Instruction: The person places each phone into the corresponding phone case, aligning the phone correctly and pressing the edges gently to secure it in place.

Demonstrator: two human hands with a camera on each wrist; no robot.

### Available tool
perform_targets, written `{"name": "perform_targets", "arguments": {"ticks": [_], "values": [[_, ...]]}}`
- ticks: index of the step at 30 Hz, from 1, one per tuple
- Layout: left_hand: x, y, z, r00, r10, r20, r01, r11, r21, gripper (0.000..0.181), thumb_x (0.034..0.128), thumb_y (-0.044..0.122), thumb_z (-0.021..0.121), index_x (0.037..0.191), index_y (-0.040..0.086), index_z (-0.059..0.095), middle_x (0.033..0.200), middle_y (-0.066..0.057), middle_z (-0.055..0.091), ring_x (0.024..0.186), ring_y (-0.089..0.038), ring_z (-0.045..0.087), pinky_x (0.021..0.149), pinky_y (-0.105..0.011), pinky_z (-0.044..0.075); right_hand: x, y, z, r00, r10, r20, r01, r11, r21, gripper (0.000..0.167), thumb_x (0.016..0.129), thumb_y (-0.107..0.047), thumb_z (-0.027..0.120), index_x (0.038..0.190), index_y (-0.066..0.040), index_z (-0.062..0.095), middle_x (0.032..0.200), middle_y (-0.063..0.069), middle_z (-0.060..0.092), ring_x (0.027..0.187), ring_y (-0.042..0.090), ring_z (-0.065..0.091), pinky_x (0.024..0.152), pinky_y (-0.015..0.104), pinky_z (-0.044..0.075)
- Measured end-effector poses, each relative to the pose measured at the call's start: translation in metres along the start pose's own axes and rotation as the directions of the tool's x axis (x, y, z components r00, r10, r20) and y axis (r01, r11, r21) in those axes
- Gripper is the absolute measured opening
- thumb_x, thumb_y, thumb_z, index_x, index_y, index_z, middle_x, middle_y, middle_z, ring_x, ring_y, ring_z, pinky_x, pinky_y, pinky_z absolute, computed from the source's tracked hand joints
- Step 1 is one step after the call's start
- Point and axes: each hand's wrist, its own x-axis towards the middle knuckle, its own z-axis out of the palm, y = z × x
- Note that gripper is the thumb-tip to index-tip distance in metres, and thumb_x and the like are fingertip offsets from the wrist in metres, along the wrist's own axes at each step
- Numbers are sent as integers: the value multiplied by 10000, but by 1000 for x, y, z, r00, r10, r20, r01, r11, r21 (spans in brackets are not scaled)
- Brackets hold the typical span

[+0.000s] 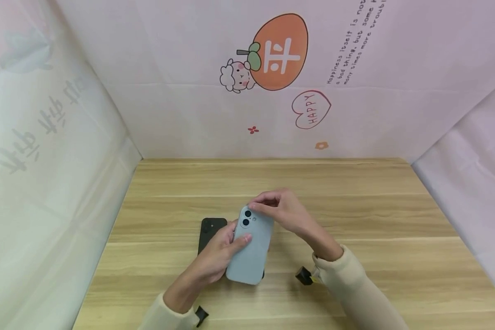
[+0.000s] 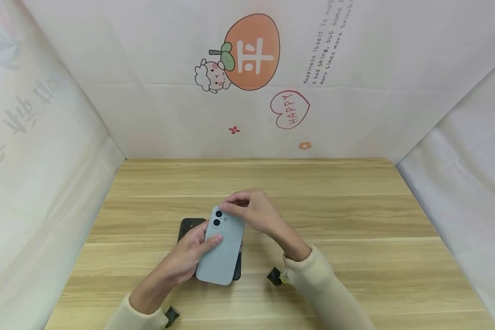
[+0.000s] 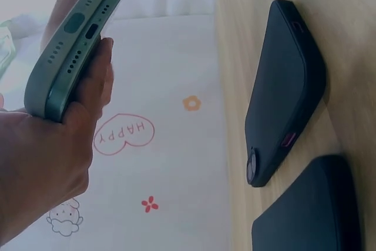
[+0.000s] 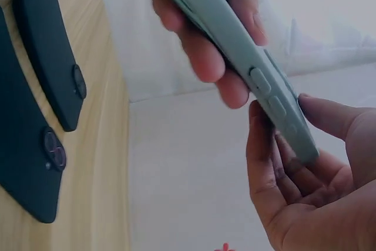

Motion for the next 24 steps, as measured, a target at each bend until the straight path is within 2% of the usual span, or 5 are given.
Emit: {"name": "perform_targets", "arguments": {"ticks": [6, 15, 19, 24], "values": [[1, -3, 2, 999, 5, 47, -3, 1000, -29, 462, 1131, 121, 488, 1554, -27, 377, 1368, -230, 631, 1206, -336, 680, 1005, -473, 577, 5, -9, 3, 994, -75, 74, 80, 995, -66, 130, 977, -207, 778, 1006, -94, 836, 946, 17, 790, 758, 164, 664, 637, 248, 541], [2, -3, 1, 994, 14, 105, -7, 998, -69, 473, 1131, 87, 471, 1569, -21, 327, 1387, -271, 614, 1200, -391, 695, 1002, -499, 584, 8, -4, 10, 978, -201, 46, 205, 974, -95, 98, 914, -139, 843, 920, -45, 816, 824, 26, 768, 623, 103, 607, 518, 228, 501], [2, -2, 1, 994, 13, 109, -6, 998, -65, 469, 1131, 76, 464, 1567, -21, 320, 1395, -269, 605, 1203, -392, 693, 1004, -506, 581, 7, -2, 12, 980, -196, 36, 199, 976, -92, 116, 899, -148, 864, 918, -46, 810, 796, 13, 753, 601, 103, 593, 499, 232, 492], [3, -1, 2, 996, 13, 85, -10, 999, -31, 476, 1131, 93, 474, 1576, 2, 330, 1395, -250, 609, 1200, -386, 694, 1013, -507, 575, 6, -1, 13, 985, -171, -18, 169, 982, -88, 112, 896, -169, 868, 938, -76, 823, 823, 5, 771, 628, 128, 641, 526, 245, 529]]}}
